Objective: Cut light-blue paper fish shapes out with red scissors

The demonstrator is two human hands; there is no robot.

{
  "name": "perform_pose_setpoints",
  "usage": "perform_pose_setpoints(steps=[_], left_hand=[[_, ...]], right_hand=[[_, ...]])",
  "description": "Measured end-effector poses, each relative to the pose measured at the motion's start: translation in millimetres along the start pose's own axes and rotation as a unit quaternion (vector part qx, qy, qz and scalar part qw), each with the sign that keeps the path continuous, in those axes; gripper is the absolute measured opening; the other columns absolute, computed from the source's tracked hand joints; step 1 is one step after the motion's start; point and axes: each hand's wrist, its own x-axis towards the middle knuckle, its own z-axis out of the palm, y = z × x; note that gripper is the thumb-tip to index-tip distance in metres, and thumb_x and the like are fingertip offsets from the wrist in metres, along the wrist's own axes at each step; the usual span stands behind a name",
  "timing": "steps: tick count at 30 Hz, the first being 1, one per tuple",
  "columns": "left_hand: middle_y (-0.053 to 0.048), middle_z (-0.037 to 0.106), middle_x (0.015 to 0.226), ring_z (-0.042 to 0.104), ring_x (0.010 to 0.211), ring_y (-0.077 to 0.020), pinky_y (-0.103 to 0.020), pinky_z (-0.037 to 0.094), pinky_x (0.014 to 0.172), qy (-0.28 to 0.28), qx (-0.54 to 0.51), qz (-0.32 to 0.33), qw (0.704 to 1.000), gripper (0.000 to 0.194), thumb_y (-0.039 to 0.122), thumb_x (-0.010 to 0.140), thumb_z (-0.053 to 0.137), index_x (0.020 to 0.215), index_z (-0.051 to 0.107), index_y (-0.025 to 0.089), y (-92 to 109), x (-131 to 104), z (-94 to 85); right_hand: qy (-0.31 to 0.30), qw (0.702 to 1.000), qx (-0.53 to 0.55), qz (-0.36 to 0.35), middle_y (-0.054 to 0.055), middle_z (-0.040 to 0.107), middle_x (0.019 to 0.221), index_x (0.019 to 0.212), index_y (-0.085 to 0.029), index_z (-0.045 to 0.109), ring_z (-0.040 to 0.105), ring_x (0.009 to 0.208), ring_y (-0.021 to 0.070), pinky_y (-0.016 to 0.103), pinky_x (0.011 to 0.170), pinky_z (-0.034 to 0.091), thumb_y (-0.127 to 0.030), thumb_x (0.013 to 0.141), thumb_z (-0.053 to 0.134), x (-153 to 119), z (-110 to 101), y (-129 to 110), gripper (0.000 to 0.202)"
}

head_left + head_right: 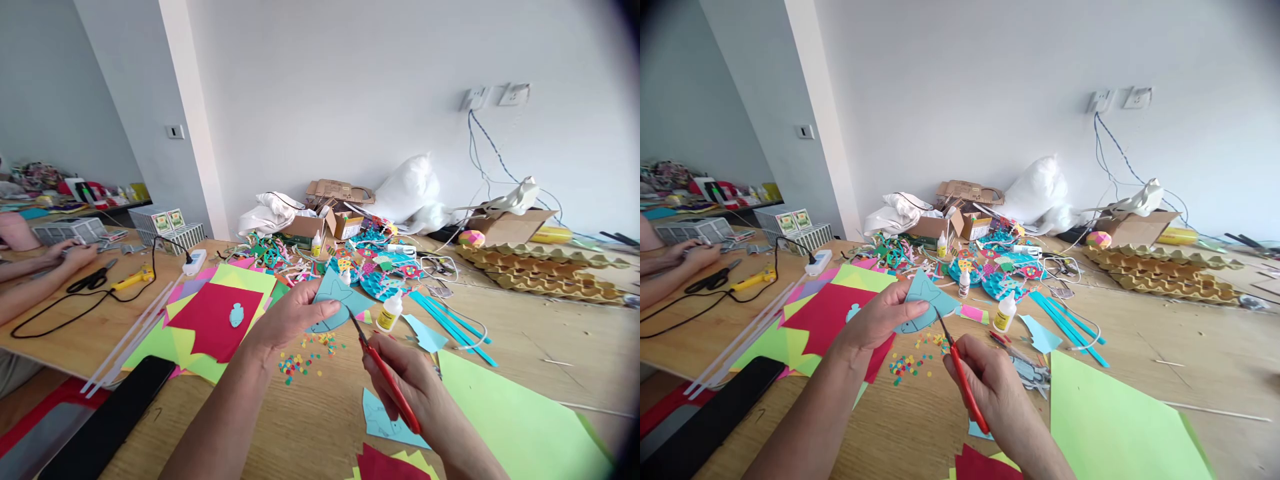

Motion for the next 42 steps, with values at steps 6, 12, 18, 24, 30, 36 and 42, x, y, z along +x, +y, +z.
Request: perform_pose_setpoints(steps=[6,12,18,24,30,36,42], left_hand=[[0.003,0.047,0.065,0.034,0.055,-0.0068,-0.019,0.03,0.054,-0.043,0.012,-0.008,0.999,0.022,0.033,0.081,0.06,0.086,0.066,0.013,4,-2,-4.4],[0.002,0.05,0.067,0.04,0.059,-0.0087,-0.02,0.033,0.056,-0.05,0.014,-0.024,0.998,0.024,0.036,0.078,0.062,0.083,0.065,0.013,6,-2,-7.4],[0.002,0.05,0.07,0.038,0.057,-0.0076,-0.019,0.03,0.052,-0.061,0.004,-0.033,0.998,0.023,0.037,0.077,0.063,0.081,0.061,0.014,5,-2,-10.2],[0.006,0.036,0.059,0.028,0.05,-0.0058,-0.019,0.021,0.045,-0.104,0.024,-0.046,0.993,0.028,0.039,0.078,0.062,0.07,0.049,0.016,9,-3,-15.4],[0.004,0.041,0.064,0.031,0.054,-0.007,-0.019,0.022,0.046,-0.116,0.056,-0.074,0.989,0.029,0.043,0.078,0.059,0.074,0.053,0.015,13,-4,-18.2],[0.0,0.053,0.079,0.042,0.065,-0.0085,-0.02,0.033,0.058,-0.068,0.033,-0.037,0.996,0.022,0.036,0.08,0.06,0.085,0.06,0.014,3,-1,-16.8],[0.001,0.052,0.078,0.042,0.066,-0.0086,-0.02,0.033,0.06,-0.059,0.037,-0.018,0.997,0.022,0.035,0.082,0.059,0.088,0.062,0.014,2,-3,-14.8]], right_hand=[[-0.014,1.0,-0.01,0.005,-0.009,0.037,0.043,0.065,-0.023,0.038,0.036,0.037,0.0091,0.024,0.04,0.022,-0.041,0.092,0.041,0,0,-1,0.033],[-0.017,1.0,-0.018,0.018,-0.009,0.036,0.044,0.065,-0.023,0.038,0.034,0.037,0.0085,0.024,0.039,0.021,-0.039,0.092,0.041,0,0,-3,0.031],[-0.019,0.999,-0.044,0.022,-0.008,0.036,0.048,0.064,-0.023,0.037,0.035,0.039,0.0086,0.024,0.04,0.022,-0.039,0.092,0.04,-2,-1,-3,0.033],[-0.03,0.995,-0.093,0.019,-0.007,0.038,0.051,0.062,-0.023,0.035,0.036,0.042,0.0097,0.024,0.04,0.024,-0.042,0.092,0.04,-2,-2,-7,0.036],[-0.02,0.992,-0.125,-0.001,-0.005,0.039,0.053,0.06,-0.023,0.034,0.037,0.046,0.0107,0.024,0.042,0.026,-0.042,0.091,0.041,-2,-3,-8,0.037],[-0.018,0.998,-0.058,0.006,-0.007,0.038,0.046,0.064,-0.023,0.039,0.036,0.04,0.0099,0.024,0.039,0.023,-0.04,0.093,0.04,-2,-2,-4,0.034],[-0.021,0.999,-0.043,0.003,-0.008,0.037,0.047,0.064,-0.023,0.037,0.036,0.039,0.0095,0.023,0.039,0.025,-0.04,0.092,0.04,-2,-1,-4,0.033]])
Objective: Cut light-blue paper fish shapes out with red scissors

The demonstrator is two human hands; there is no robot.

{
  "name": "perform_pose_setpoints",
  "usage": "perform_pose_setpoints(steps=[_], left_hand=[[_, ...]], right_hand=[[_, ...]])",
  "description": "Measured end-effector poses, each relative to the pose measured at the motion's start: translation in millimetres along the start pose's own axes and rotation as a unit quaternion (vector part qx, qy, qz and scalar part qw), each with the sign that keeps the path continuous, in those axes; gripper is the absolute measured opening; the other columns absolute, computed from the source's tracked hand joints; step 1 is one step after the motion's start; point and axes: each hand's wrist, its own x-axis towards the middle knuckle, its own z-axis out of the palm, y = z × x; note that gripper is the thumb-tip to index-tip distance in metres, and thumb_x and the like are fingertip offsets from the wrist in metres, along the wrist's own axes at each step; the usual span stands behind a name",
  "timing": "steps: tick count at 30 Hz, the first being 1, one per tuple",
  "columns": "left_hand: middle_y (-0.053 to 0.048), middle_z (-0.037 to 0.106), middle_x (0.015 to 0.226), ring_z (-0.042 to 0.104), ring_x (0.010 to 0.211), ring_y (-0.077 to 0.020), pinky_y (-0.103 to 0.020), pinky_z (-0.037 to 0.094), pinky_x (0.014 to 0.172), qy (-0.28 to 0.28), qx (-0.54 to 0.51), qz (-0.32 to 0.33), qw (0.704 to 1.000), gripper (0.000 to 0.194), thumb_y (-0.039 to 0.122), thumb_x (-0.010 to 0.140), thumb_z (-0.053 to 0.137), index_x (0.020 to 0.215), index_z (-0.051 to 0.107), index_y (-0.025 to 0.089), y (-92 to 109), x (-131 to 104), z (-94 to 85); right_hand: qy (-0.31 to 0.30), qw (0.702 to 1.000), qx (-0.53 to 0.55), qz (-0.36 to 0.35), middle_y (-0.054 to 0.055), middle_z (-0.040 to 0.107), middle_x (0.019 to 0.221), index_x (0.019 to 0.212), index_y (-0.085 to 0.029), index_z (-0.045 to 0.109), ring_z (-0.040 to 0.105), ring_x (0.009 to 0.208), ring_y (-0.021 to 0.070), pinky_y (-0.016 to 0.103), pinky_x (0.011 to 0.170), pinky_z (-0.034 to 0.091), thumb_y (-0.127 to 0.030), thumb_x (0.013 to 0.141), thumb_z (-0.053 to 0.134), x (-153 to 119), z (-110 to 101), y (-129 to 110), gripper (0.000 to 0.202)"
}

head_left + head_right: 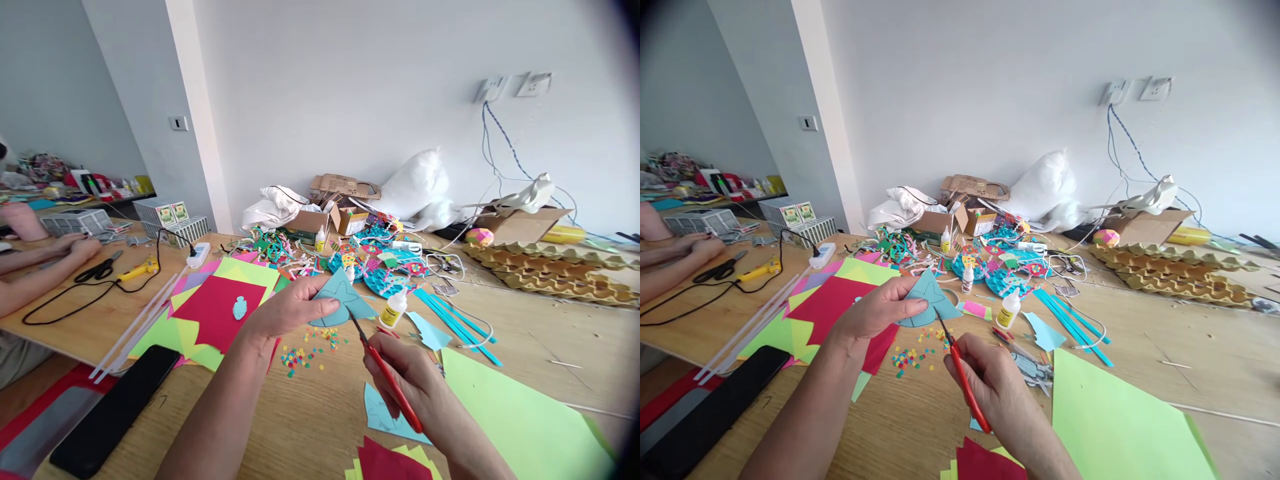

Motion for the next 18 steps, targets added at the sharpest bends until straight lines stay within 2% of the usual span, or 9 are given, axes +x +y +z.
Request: perform_pose_setpoints(steps=[14,18], left_hand=[[0.001,0.049,0.073,0.038,0.062,-0.0087,-0.019,0.033,0.055,-0.033,0.009,-0.011,0.999,0.019,0.033,0.081,0.057,0.082,0.06,0.015,9.3,-1.4,-1.1],[0.001,0.048,0.071,0.038,0.061,-0.0087,-0.019,0.033,0.053,-0.026,0.005,-0.02,0.999,0.02,0.035,0.079,0.059,0.08,0.06,0.015,8.3,-1.3,-2.1]], right_hand=[[0.0,1.0,-0.028,-0.004,-0.007,0.041,0.045,0.062,-0.023,0.037,0.037,0.04,0.0098,0.024,0.04,0.025,-0.042,0.092,0.043,0.6,0.5,0.4,0.036],[-0.005,1.0,-0.028,-0.004,-0.007,0.039,0.044,0.062,-0.023,0.035,0.036,0.039,0.0096,0.024,0.04,0.024,-0.041,0.093,0.041,-0.3,0.9,1.3,0.036]])
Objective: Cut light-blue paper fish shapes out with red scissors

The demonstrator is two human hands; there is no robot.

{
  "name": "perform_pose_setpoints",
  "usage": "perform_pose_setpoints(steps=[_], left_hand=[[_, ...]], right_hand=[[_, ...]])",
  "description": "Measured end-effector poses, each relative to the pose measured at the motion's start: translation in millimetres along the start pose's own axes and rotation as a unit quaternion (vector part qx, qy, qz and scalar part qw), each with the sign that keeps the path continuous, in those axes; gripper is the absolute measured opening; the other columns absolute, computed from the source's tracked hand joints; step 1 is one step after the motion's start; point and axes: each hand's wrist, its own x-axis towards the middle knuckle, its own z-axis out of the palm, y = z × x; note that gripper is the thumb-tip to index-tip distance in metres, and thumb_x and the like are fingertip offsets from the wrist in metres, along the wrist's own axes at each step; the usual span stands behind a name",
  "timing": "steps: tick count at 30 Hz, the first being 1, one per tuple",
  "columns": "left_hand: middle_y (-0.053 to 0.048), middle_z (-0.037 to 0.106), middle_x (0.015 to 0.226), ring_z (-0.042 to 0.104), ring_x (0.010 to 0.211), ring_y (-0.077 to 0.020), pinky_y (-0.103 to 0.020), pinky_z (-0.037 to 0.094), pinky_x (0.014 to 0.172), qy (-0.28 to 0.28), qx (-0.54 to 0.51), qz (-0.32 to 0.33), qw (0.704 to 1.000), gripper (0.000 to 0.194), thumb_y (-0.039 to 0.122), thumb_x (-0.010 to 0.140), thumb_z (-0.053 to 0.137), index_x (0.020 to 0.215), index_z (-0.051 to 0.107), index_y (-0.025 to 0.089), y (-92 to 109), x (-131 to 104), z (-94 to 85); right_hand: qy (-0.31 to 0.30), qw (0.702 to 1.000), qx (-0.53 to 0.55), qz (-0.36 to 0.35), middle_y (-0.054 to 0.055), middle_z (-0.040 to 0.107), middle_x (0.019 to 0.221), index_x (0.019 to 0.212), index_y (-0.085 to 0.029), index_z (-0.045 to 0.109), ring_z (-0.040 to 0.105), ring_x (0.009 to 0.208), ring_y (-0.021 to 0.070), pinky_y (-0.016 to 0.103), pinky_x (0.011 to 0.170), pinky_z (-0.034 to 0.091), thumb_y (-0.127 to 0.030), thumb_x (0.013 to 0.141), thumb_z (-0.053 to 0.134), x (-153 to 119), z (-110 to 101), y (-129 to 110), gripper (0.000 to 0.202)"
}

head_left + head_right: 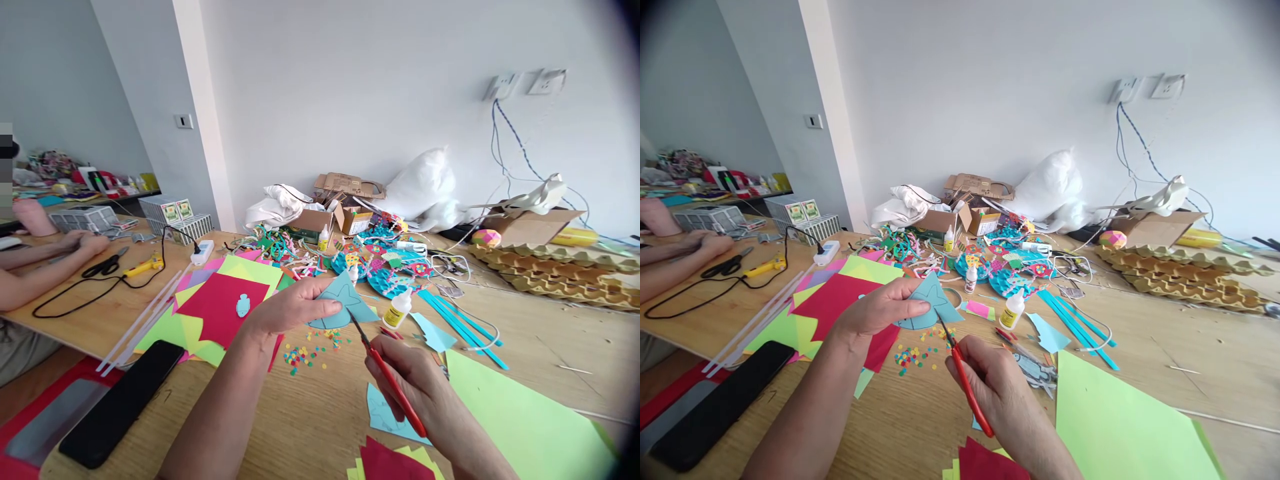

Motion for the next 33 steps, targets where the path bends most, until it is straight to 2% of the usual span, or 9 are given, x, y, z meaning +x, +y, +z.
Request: perform_pose_setpoints(steps=[11,22,29,33], left_hand=[[0.001,0.051,0.071,0.039,0.06,-0.0079,-0.018,0.033,0.054,-0.003,-0.023,0.007,1.0,0.021,0.034,0.08,0.06,0.083,0.063,0.014,-1.2,-1.6,0.0],[0.0,0.052,0.074,0.039,0.061,-0.0085,-0.018,0.031,0.052,-0.012,-0.013,-0.011,1.0,0.023,0.036,0.079,0.059,0.084,0.065,0.014,-0.3,-0.8,-0.6],[0.001,0.05,0.069,0.039,0.06,-0.0089,-0.019,0.032,0.052,-0.011,-0.017,-0.004,1.0,0.026,0.039,0.077,0.062,0.079,0.063,0.014,-1.9,0.0,0.2],[0.0,0.051,0.072,0.042,0.064,-0.009,-0.019,0.034,0.056,-0.018,-0.023,-0.005,1.0,0.022,0.036,0.079,0.06,0.081,0.062,0.014,-3.0,0.3,0.8]], right_hand=[[-0.009,1.0,0.027,0.001,-0.008,0.037,0.048,0.064,-0.023,0.034,0.035,0.041,0.0096,0.024,0.04,0.023,-0.044,0.092,0.042,2.1,2.8,-0.1,0.036],[0.01,0.998,-0.057,-0.008,-0.006,0.036,0.053,0.063,-0.023,0.035,0.035,0.046,0.0111,0.024,0.042,0.026,-0.051,0.092,0.038,-0.3,-2.7,-1.3,0.041],[0.005,0.998,-0.056,-0.011,-0.006,0.036,0.055,0.065,-0.023,0.035,0.036,0.046,0.0116,0.025,0.043,0.026,-0.053,0.092,0.035,1.4,-0.3,1.5,0.041],[-0.005,0.999,-0.054,0.002,-0.006,0.035,0.055,0.066,-0.023,0.035,0.038,0.047,0.0118,0.024,0.043,0.026,-0.054,0.093,0.035,1.0,-0.4,2.0,0.041]])
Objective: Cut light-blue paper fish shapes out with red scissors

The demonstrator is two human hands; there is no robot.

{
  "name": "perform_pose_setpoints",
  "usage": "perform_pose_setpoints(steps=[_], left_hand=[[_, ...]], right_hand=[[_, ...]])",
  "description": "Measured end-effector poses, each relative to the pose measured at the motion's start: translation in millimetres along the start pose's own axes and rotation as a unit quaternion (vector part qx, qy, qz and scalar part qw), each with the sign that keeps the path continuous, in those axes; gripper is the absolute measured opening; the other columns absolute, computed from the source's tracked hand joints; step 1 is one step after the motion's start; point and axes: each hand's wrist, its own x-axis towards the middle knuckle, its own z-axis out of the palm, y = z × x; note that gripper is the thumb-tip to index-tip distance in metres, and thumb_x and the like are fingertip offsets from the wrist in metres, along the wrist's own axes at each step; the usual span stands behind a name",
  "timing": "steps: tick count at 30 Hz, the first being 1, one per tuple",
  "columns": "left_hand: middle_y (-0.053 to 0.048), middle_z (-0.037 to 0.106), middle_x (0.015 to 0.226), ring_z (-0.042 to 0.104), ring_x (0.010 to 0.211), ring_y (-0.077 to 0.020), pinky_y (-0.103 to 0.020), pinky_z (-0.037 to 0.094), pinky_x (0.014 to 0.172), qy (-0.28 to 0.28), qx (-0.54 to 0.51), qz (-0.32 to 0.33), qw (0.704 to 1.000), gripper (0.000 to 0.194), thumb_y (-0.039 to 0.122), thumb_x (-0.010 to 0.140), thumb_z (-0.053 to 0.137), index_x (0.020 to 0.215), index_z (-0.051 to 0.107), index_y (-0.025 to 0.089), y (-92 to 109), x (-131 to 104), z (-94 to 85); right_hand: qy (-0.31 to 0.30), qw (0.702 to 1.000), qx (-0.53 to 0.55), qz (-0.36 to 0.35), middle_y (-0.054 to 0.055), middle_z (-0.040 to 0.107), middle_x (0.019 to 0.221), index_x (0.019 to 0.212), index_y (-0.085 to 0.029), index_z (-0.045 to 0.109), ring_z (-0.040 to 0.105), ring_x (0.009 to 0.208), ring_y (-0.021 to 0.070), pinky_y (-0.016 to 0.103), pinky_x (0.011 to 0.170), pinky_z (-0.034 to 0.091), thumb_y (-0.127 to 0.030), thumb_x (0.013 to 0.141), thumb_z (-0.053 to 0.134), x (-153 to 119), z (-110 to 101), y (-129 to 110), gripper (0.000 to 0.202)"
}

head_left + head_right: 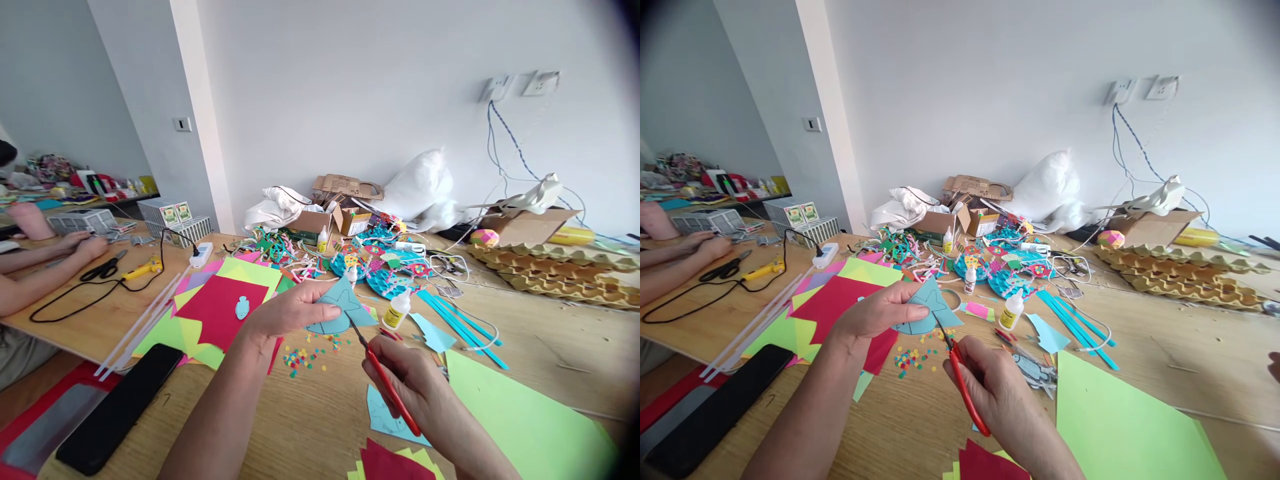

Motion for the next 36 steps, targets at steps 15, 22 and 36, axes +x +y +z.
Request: perform_pose_setpoints(steps=[15,22,36], left_hand=[[0.001,0.05,0.074,0.039,0.063,-0.0083,-0.018,0.032,0.054,0.003,0.0,0.003,1.0,0.018,0.033,0.081,0.058,0.08,0.059,0.015,1,1,1.0],[0.004,0.044,0.067,0.036,0.055,-0.0068,-0.018,0.029,0.05,0.075,-0.009,0.008,0.997,0.019,0.035,0.081,0.058,0.08,0.056,0.016,-1,3,2.6],[0.002,0.057,0.067,0.047,0.058,-0.0082,-0.02,0.037,0.056,0.16,-0.129,0.057,0.977,0.017,0.03,0.071,0.065,0.079,0.059,0.016,-7,18,35.6]], right_hand=[[0.012,1.0,-0.015,-0.021,-0.005,0.036,0.055,0.064,-0.024,0.036,0.036,0.045,0.0116,0.025,0.042,0.025,-0.047,0.092,0.036,1,-4,-2,0.036],[-0.017,0.995,0.102,0.008,-0.006,0.039,0.051,0.066,-0.023,0.038,0.04,0.043,0.011,0.023,0.042,0.028,-0.052,0.09,0.04,4,1,-2,0.037],[0.05,0.915,0.395,-0.063,-0.006,0.046,0.043,0.072,-0.021,0.049,0.035,0.04,0.0105,0.024,0.043,0.028,-0.05,0.092,0.043,8,30,-2,0.036]])
